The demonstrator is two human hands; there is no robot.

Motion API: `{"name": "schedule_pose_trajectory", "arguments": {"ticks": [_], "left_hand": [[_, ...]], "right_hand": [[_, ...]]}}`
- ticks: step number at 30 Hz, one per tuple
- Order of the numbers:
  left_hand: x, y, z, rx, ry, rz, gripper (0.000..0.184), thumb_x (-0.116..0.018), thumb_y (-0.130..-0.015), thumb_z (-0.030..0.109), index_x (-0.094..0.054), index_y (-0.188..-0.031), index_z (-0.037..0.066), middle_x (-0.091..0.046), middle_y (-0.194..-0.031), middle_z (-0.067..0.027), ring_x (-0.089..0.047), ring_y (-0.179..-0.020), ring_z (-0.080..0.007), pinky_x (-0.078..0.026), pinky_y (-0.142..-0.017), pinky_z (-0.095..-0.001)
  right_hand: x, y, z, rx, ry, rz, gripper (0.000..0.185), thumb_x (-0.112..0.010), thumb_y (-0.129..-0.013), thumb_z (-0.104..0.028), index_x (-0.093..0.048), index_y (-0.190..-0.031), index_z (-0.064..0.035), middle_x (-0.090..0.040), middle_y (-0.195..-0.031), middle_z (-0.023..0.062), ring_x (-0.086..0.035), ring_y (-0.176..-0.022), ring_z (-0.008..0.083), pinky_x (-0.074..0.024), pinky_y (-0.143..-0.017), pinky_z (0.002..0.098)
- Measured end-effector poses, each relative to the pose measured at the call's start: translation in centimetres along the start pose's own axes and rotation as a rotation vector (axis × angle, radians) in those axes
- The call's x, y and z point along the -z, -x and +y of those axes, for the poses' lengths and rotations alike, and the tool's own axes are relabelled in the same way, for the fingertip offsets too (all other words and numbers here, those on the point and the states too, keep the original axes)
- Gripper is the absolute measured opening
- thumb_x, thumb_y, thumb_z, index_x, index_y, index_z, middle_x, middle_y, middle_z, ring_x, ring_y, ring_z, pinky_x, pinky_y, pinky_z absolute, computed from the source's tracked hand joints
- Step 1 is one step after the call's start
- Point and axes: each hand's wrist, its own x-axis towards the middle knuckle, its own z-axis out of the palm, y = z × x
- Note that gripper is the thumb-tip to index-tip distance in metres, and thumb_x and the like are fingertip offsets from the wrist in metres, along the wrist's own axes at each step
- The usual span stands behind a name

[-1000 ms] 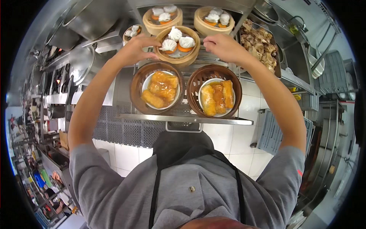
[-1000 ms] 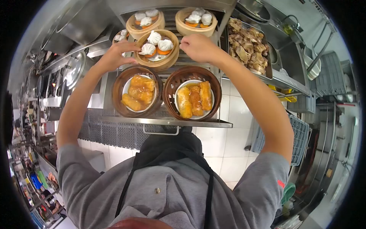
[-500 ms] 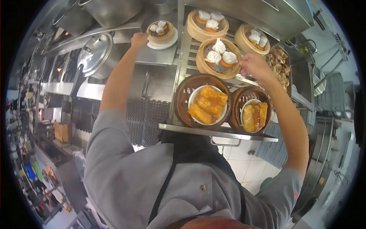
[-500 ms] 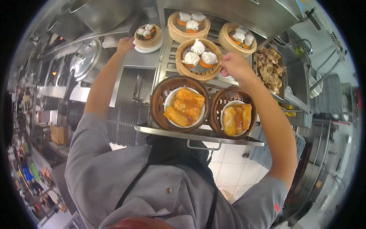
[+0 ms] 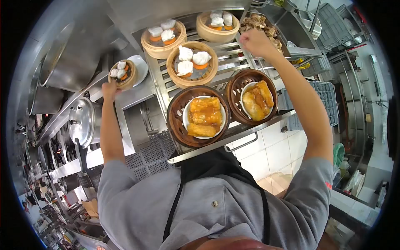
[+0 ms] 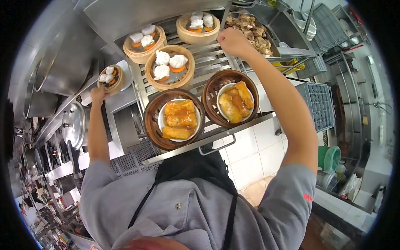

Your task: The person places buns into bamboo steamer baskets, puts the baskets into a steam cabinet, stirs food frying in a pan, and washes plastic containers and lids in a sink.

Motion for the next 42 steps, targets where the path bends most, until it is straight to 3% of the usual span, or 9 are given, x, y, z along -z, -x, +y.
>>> {"name": "schedule_pose_trajectory", "arguments": {"ticks": [1,3,7,20,25,29,34,39,42], "left_hand": [[1.7,4.3,3.0,-0.006,0.086,-0.012,0.034,-0.058,-0.085,0.02,-0.063,-0.08,-0.013,-0.067,-0.071,-0.0159,-0.069,-0.057,-0.0234,-0.058,-0.048,-0.0293],[4.1,8.3,5.2,0.026,0.051,0.03,0.033,-0.058,-0.084,0.02,-0.063,-0.08,-0.013,-0.066,-0.07,-0.0162,-0.068,-0.056,-0.0229,-0.057,-0.048,-0.0294],[8.9,14.0,6.9,0.047,-0.019,0.044,0.032,-0.059,-0.083,0.019,-0.064,-0.081,-0.012,-0.066,-0.069,-0.0146,-0.065,-0.052,-0.0207,-0.055,-0.045,-0.0277],[11.8,30.9,18.5,-0.052,-0.104,0.066,0.032,-0.052,-0.09,0.022,-0.062,-0.094,-0.008,-0.066,-0.076,-0.0136,-0.065,-0.055,-0.0179,-0.055,-0.052,-0.025],[7.6,33.1,24.9,-0.147,-0.131,-0.1,0.033,-0.053,-0.089,0.024,-0.065,-0.091,-0.007,-0.064,-0.074,-0.0104,-0.065,-0.059,-0.0148,-0.054,-0.051,-0.0244],[0.6,33.9,30.8,-0.234,-0.143,-0.307,0.032,-0.056,-0.089,0.026,-0.065,-0.095,-0.004,-0.064,-0.075,-0.0058,-0.061,-0.056,-0.0107,-0.051,-0.049,-0.0202],[-8.9,33.4,35.5,-0.299,-0.144,-0.5,0.029,-0.056,-0.087,0.021,-0.066,-0.087,-0.006,-0.066,-0.075,-0.0092,-0.065,-0.055,-0.0141,-0.053,-0.05,-0.0222],[-15.2,32.2,37.0,-0.292,-0.084,-0.567,0.026,-0.059,-0.084,0.016,-0.066,-0.082,-0.009,-0.068,-0.074,-0.015,-0.069,-0.059,-0.0212,-0.058,-0.054,-0.0263],[-17.7,30.3,36.9,-0.305,-0.059,-0.59,0.026,-0.06,-0.083,0.015,-0.066,-0.082,-0.01,-0.068,-0.075,-0.0169,-0.07,-0.061,-0.0223,-0.059,-0.056,-0.027]], "right_hand": [[-0.7,-0.8,1.4,0.005,-0.003,0.003,0.02,-0.057,-0.084,-0.015,-0.068,-0.092,-0.0004,-0.067,-0.081,0.0146,-0.064,-0.07,0.0205,-0.0511,-0.06,0.035],[-2.6,-2.4,3.0,0.266,0.025,0.197,0.017,-0.055,-0.075,-0.011,-0.07,-0.081,-0.006,-0.066,-0.081,0.0196,-0.065,-0.08,0.0386,-0.0518,-0.074,0.0444],[-3.2,-3.9,2.4,0.149,-0.104,0.141,0.02,-0.054,-0.078,-0.013,-0.071,-0.083,-0.0057,-0.067,-0.083,0.0198,-0.065,-0.085,0.0378,-0.0518,-0.079,0.0445],[-3.2,-4.9,0.2,0.583,-0.21,-0.116,0.021,-0.053,-0.083,-0.009,-0.069,-0.096,-0.0038,-0.07,-0.092,0.0138,-0.067,-0.09,0.0244,-0.0518,-0.081,0.0366],[3.4,0.7,0.7,0.426,-0.519,-0.112,0.022,-0.056,-0.087,-0.018,-0.068,-0.098,-0.0029,-0.068,-0.077,0.0094,-0.064,-0.065,0.0165,-0.0531,-0.064,0.0303],[6.9,5.5,1.3,0.365,-0.474,-0.139,0.03,-0.055,-0.092,-0.028,-0.068,-0.099,-0.0012,-0.067,-0.076,0.0091,-0.061,-0.061,0.0137,-0.0513,-0.058,0.0271],[7.9,8.6,1.9,0.109,-0.841,-0.192,0.041,-0.056,-0.095,-0.038,-0.065,-0.101,0.0018,-0.067,-0.079,0.0108,-0.063,-0.065,0.0148,-0.0506,-0.056,0.0258],[6.3,6.5,6.6,0.102,-0.764,-0.101,0.035,-0.059,-0.092,-0.031,-0.065,-0.1,0.0026,-0.067,-0.079,0.0121,-0.064,-0.065,0.0155,-0.0518,-0.056,0.0261],[6.3,5.4,7.4,0.083,-0.608,-0.052,0.027,-0.058,-0.092,-0.024,-0.063,-0.102,0.0003,-0.063,-0.075,0.006,-0.061,-0.062,0.0114,-0.0525,-0.055,0.024]]}}
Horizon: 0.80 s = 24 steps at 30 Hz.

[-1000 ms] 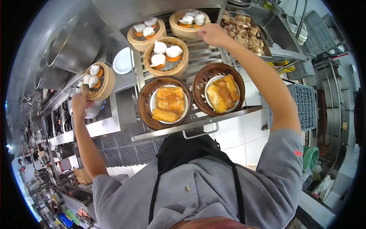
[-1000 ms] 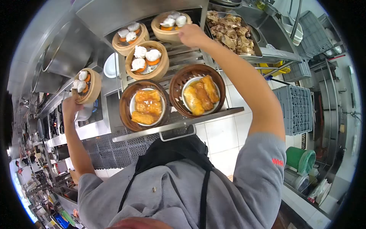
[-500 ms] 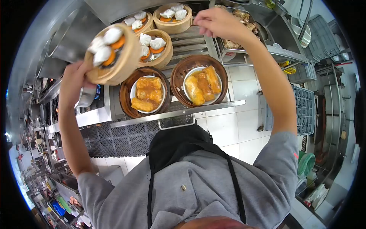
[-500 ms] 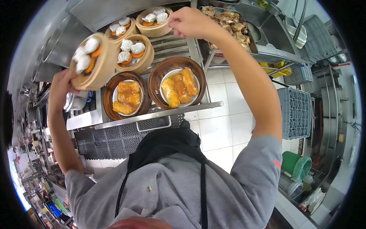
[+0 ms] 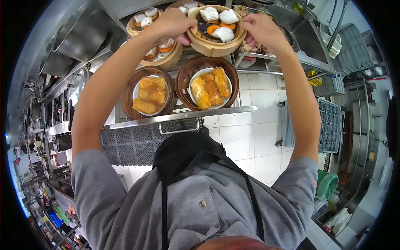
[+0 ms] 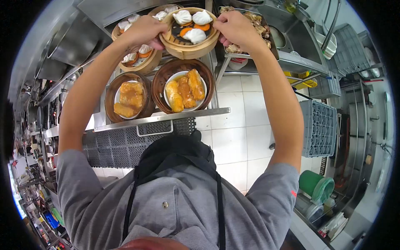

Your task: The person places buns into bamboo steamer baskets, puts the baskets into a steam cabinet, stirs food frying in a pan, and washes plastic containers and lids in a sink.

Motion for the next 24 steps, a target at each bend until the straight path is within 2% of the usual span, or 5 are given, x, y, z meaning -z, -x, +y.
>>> {"name": "schedule_pose_trajectory", "arguments": {"ticks": [8,12,14,17,24], "left_hand": [[-1.3,-1.6,-1.4,0.068,0.08,0.001,0.028,-0.063,-0.084,0.014,-0.063,-0.084,-0.014,-0.067,-0.075,-0.018,-0.07,-0.063,-0.0222,-0.061,-0.06,-0.0266],[0.0,-1.5,-2.6,0.078,-0.104,-0.015,0.034,-0.063,-0.086,0.019,-0.062,-0.08,-0.014,-0.069,-0.074,-0.0186,-0.072,-0.064,-0.0236,-0.056,-0.052,-0.027],[1.0,0.6,-1.1,-0.072,-0.521,0.114,0.035,-0.062,-0.087,0.023,-0.063,-0.082,-0.011,-0.068,-0.071,-0.0153,-0.07,-0.059,-0.0196,-0.053,-0.051,-0.0277],[2.9,4.0,-0.3,-0.112,-0.517,0.181,0.032,-0.06,-0.089,0.028,-0.065,-0.094,-0.004,-0.067,-0.076,-0.0089,-0.062,-0.053,-0.0104,-0.047,-0.047,-0.024],[7.0,7.2,-1.4,-0.113,-0.377,0.296,0.028,-0.059,-0.093,0.024,-0.065,-0.103,-0.001,-0.065,-0.074,-0.004,-0.057,-0.055,-0.0071,-0.048,-0.051,-0.0217]], "right_hand": [[-0.6,-2.9,1.0,0.005,0.156,0.056,0.025,-0.061,-0.086,-0.019,-0.066,-0.087,0.0055,-0.068,-0.07,0.0133,-0.067,-0.056,0.017,-0.0553,-0.053,0.0279],[-2.0,-3.4,1.4,0.0,0.141,0.05,0.022,-0.059,-0.087,-0.017,-0.064,-0.086,0.0042,-0.064,-0.066,0.0093,-0.063,-0.051,0.0145,-0.0541,-0.049,0.0261],[-2.6,-3.8,1.4,-0.033,0.224,0.025,0.022,-0.061,-0.086,-0.017,-0.064,-0.085,0.0053,-0.065,-0.067,0.0101,-0.065,-0.053,0.0156,-0.0541,-0.049,0.0267],[-3.4,-3.9,1.3,-0.034,0.231,0.021,0.024,-0.062,-0.086,-0.018,-0.064,-0.086,0.0058,-0.065,-0.068,0.0111,-0.066,-0.054,0.0165,-0.054,-0.049,0.0274],[-3.9,-3.7,0.5,-0.021,0.345,0.026,0.031,-0.062,-0.086,-0.027,-0.065,-0.078,0.0026,-0.066,-0.06,0.0138,-0.069,-0.053,0.0209,-0.0564,-0.058,0.0312]]}}
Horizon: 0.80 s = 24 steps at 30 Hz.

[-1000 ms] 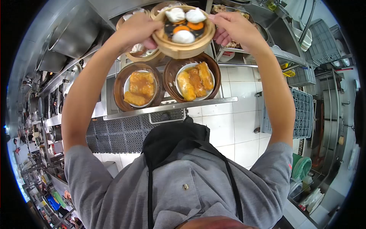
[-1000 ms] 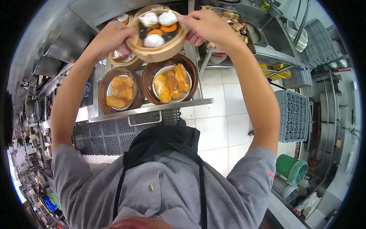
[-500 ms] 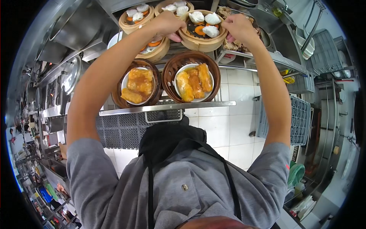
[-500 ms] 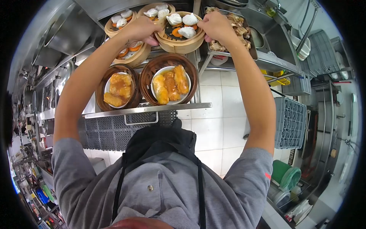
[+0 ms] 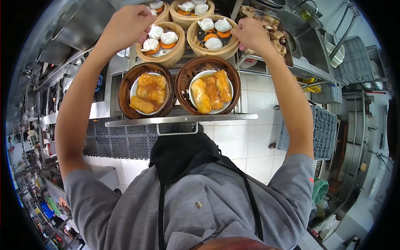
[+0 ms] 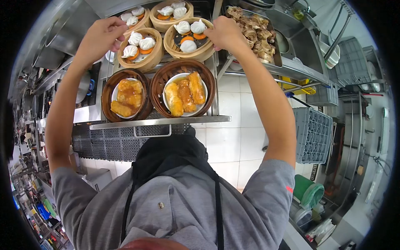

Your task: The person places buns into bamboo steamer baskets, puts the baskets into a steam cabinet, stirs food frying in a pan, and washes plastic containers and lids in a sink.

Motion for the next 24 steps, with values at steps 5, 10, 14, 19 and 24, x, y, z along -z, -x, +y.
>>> {"name": "schedule_pose_trajectory", "arguments": {"ticks": [5,10,14,19,24], "left_hand": [[0.9,1.0,-1.4,0.01,-0.034,0.031,0.026,-0.058,-0.09,0.022,-0.064,-0.098,-0.002,-0.063,-0.071,-0.0048,-0.058,-0.055,-0.0086,-0.049,-0.052,-0.0238],[1.3,1.4,-3.1,0.049,-0.024,0.075,0.025,-0.059,-0.087,0.022,-0.066,-0.09,-0.003,-0.063,-0.067,-0.0066,-0.061,-0.056,-0.0118,-0.05,-0.054,-0.0253],[0.1,-0.1,-7.8,-0.095,-0.381,0.137,0.026,-0.061,-0.084,0.023,-0.068,-0.077,0.0,-0.063,-0.06,-0.0085,-0.062,-0.055,-0.015,-0.051,-0.053,-0.0254],[-1.4,-0.9,-10.0,0.31,-0.03,-0.265,0.025,-0.066,-0.081,0.021,-0.067,-0.073,-0.003,-0.06,-0.058,-0.0061,-0.057,-0.049,-0.0116,-0.045,-0.047,-0.0247],[-2.3,-1.0,-10.9,0.345,0.213,-0.143,0.021,-0.069,-0.074,0.015,-0.066,-0.065,-0.004,-0.061,-0.056,-0.0077,-0.057,-0.046,-0.0119,-0.046,-0.043,-0.0237]], "right_hand": [[0.4,-0.5,-0.4,0.052,0.018,-0.032,0.026,-0.064,-0.084,-0.019,-0.056,-0.075,0.0037,-0.063,-0.065,0.014,-0.067,-0.052,0.0193,-0.0523,-0.046,0.0298],[0.5,-0.6,-0.1,0.09,0.043,-0.031,0.028,-0.065,-0.082,-0.022,-0.059,-0.074,0.0043,-0.064,-0.062,0.0144,-0.067,-0.052,0.0205,-0.0539,-0.05,0.0308],[0.5,-0.8,-0.1,0.059,0.059,-0.028,0.029,-0.065,-0.08,-0.023,-0.06,-0.073,0.0047,-0.065,-0.063,0.0156,-0.068,-0.052,0.0217,-0.055,-0.052,0.0318],[0.6,-1.5,0.1,0.049,0.026,-0.041,0.024,-0.066,-0.079,-0.018,-0.059,-0.073,0.0045,-0.064,-0.063,0.0144,-0.067,-0.051,0.0208,-0.0535,-0.049,0.03],[0.5,-1.3,0.1,0.069,0.011,-0.017,0.023,-0.065,-0.079,-0.017,-0.058,-0.071,0.0032,-0.063,-0.06,0.0141,-0.067,-0.05,0.0201,-0.0528,-0.048,0.0298]]}}
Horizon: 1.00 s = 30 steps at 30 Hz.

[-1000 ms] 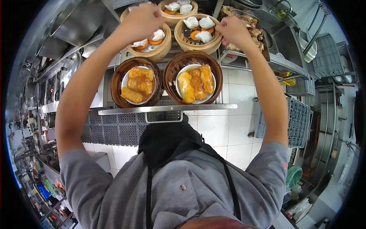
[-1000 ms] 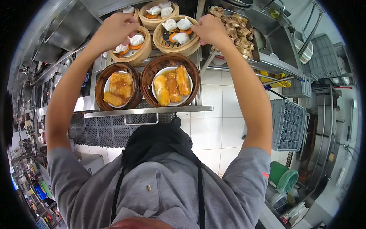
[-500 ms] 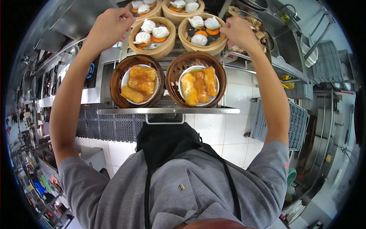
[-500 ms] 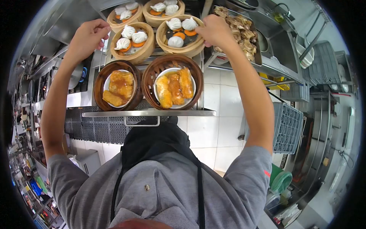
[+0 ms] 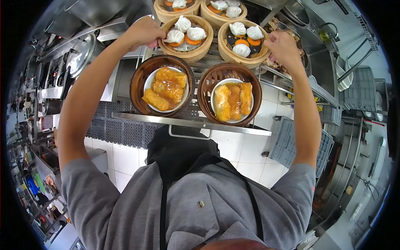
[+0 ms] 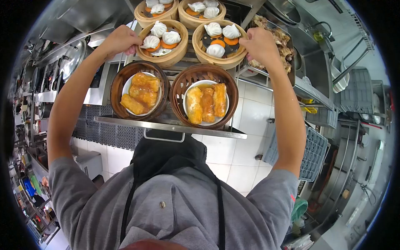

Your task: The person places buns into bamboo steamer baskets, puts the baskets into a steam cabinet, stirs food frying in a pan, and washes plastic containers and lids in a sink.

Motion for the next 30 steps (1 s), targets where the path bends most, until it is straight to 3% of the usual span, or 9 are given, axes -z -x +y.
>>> {"name": "schedule_pose_trajectory", "arguments": {"ticks": [7,9,10,14,18,20,25,27,30], "left_hand": [[-0.4,0.1,0.4,0.015,-0.029,0.019,0.02,-0.067,-0.075,0.014,-0.067,-0.068,-0.005,-0.062,-0.057,-0.0075,-0.058,-0.048,-0.0113,-0.048,-0.046,-0.023],[-0.3,0.2,0.3,0.008,-0.038,0.022,0.021,-0.067,-0.076,0.014,-0.067,-0.067,-0.005,-0.062,-0.058,-0.0075,-0.059,-0.048,-0.011,-0.049,-0.047,-0.023],[-0.3,0.0,0.1,0.012,-0.075,0.008,0.022,-0.066,-0.078,0.016,-0.068,-0.071,-0.005,-0.061,-0.059,-0.0063,-0.058,-0.051,-0.0105,-0.049,-0.049,-0.0228],[-0.4,0.0,0.4,0.006,-0.078,0.004,0.022,-0.064,-0.079,0.016,-0.068,-0.07,-0.004,-0.061,-0.059,-0.0062,-0.058,-0.051,-0.0102,-0.049,-0.05,-0.0232],[-0.5,0.0,0.7,-0.002,-0.093,0.02,0.021,-0.064,-0.079,0.015,-0.068,-0.07,-0.004,-0.061,-0.059,-0.0062,-0.058,-0.051,-0.0102,-0.049,-0.05,-0.0232],[-0.6,-0.2,0.7,0.017,-0.076,0.005,0.02,-0.064,-0.079,0.014,-0.068,-0.07,-0.004,-0.061,-0.059,-0.0063,-0.057,-0.051,-0.0099,-0.048,-0.05,-0.0228],[-0.6,-0.6,0.3,0.014,-0.092,0.003,0.019,-0.064,-0.08,0.013,-0.068,-0.071,-0.004,-0.061,-0.059,-0.0054,-0.057,-0.051,-0.0096,-0.047,-0.05,-0.0226],[-0.5,-1.0,-0.3,0.0,-0.094,-0.015,0.019,-0.064,-0.08,0.013,-0.068,-0.072,-0.003,-0.061,-0.059,-0.0049,-0.057,-0.052,-0.0095,-0.047,-0.05,-0.0226],[-0.5,-0.7,-0.1,-0.002,-0.051,0.02,0.019,-0.066,-0.078,0.013,-0.068,-0.07,-0.004,-0.06,-0.06,-0.004,-0.056,-0.051,-0.0083,-0.048,-0.05,-0.0215]], "right_hand": [[-0.1,-0.3,0.6,0.051,0.025,0.024,0.028,-0.066,-0.079,-0.02,-0.055,-0.064,0.0011,-0.061,-0.055,0.0126,-0.065,-0.047,0.0196,-0.0512,-0.047,0.0302],[-0.2,-0.3,0.6,0.097,-0.006,0.026,0.027,-0.066,-0.079,-0.02,-0.057,-0.065,0.0014,-0.06,-0.054,0.0118,-0.065,-0.046,0.0198,-0.0513,-0.047,0.0303],[-0.2,-0.6,0.7,0.11,0.044,0.005,0.02,-0.065,-0.079,-0.015,-0.063,-0.077,0.005,-0.062,-0.059,0.0107,-0.064,-0.047,0.0162,-0.0513,-0.046,0.0282],[-0.1,-1.1,0.6,0.123,0.049,-0.011,0.021,-0.065,-0.079,-0.016,-0.065,-0.083,0.0048,-0.061,-0.059,0.0104,-0.063,-0.045,0.0183,-0.0497,-0.045,0.0292],[-0.3,-2.1,1.2,0.18,0.058,-0.002,0.021,-0.064,-0.079,-0.016,-0.065,-0.083,0.005,-0.061,-0.059,0.0104,-0.062,-0.044,0.0186,-0.0494,-0.045,0.029],[-0.3,-2.3,1.5,0.259,0.014,0.01,0.023,-0.064,-0.077,-0.017,-0.061,-0.07,0.0041,-0.059,-0.053,0.0148,-0.061,-0.043,0.0214,-0.0514,-0.045,0.0322],[0.0,-4.3,2.2,0.373,0.066,-0.001,0.021,-0.063,-0.079,-0.017,-0.066,-0.079,0.004,-0.062,-0.059,0.0153,-0.06,-0.044,0.0216,-0.0514,-0.045,0.0318],[0.0,-5.2,3.0,0.482,0.174,0.049,0.029,-0.067,-0.07,-0.023,-0.071,-0.09,-0.003,-0.068,-0.083,0.0208,-0.068,-0.079,0.0329,-0.0525,-0.071,0.04],[0.6,-4.7,2.8,0.435,0.151,-0.01,0.028,-0.065,-0.071,-0.023,-0.071,-0.09,-0.0033,-0.067,-0.081,0.0209,-0.067,-0.075,0.0338,-0.052,-0.068,0.0398]]}}
